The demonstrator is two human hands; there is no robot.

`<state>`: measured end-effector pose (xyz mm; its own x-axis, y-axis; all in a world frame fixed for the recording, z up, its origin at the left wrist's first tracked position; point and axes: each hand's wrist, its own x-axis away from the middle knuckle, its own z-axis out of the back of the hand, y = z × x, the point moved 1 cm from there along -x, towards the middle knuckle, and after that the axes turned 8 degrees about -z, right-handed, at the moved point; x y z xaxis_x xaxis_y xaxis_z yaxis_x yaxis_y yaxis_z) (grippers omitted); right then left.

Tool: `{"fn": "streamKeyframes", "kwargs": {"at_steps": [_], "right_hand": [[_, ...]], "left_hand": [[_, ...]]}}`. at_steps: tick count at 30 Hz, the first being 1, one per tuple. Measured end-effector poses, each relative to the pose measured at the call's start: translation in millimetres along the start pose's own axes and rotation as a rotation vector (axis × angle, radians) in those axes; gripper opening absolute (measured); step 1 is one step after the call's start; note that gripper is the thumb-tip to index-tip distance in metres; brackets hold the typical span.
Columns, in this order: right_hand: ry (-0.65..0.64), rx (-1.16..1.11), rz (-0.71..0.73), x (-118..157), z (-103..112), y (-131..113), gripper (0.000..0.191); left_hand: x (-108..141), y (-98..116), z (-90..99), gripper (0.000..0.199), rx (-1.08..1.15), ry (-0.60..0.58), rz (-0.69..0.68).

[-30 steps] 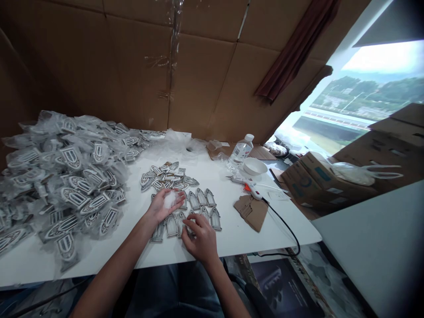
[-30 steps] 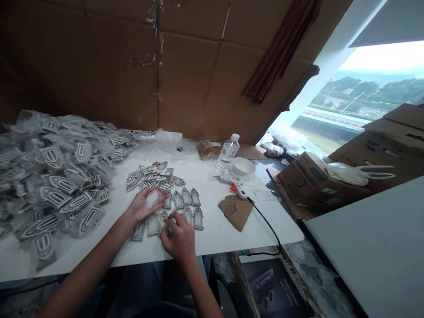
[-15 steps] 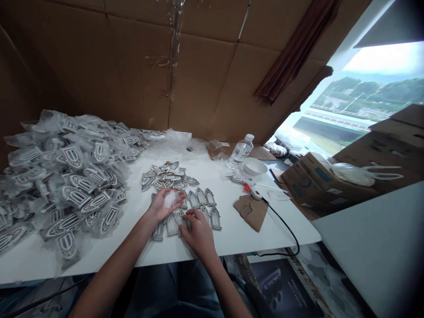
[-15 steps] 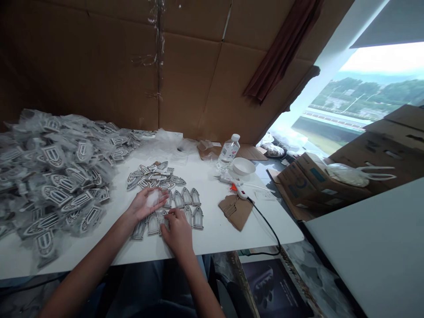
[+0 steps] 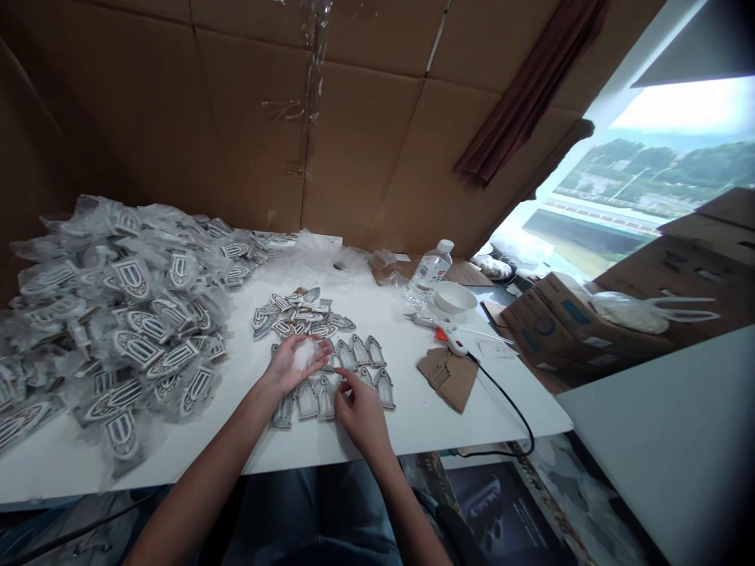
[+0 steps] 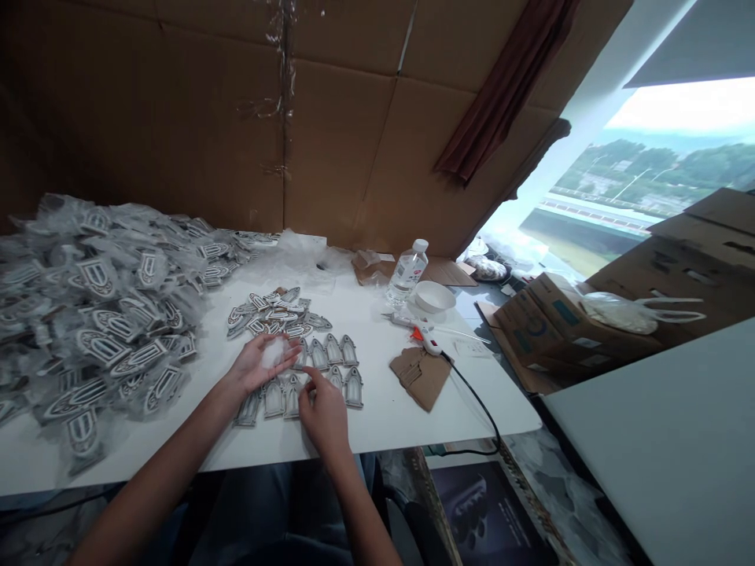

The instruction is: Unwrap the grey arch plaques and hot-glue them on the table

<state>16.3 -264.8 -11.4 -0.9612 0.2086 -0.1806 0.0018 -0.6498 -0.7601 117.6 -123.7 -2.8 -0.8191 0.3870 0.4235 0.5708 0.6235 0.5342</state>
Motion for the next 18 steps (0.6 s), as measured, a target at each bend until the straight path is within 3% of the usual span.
{"fn": "streamKeyframes", "kwargs": {"at_steps": [9,13,18], "right_hand": [[-0.129,-0.073,-0.252,-3.5,-6.9,-7.7,0.009],[-0.139,-0.099,-0.293,-4.2,-9.7,-5.5,0.012],[-0.124,0.013,-0.214,-0.2,-8.1,-5.9,0.028]], "left_hand": [[-1.4,0.9,0.3,0.016,0.002,0.01,-0.006],[-1.0,0.7,0.4,0.017,0.008,0.006,-0.007],[-1.3,0.9,0.7,0.018,0.017,-0.001,-0.004]]}}
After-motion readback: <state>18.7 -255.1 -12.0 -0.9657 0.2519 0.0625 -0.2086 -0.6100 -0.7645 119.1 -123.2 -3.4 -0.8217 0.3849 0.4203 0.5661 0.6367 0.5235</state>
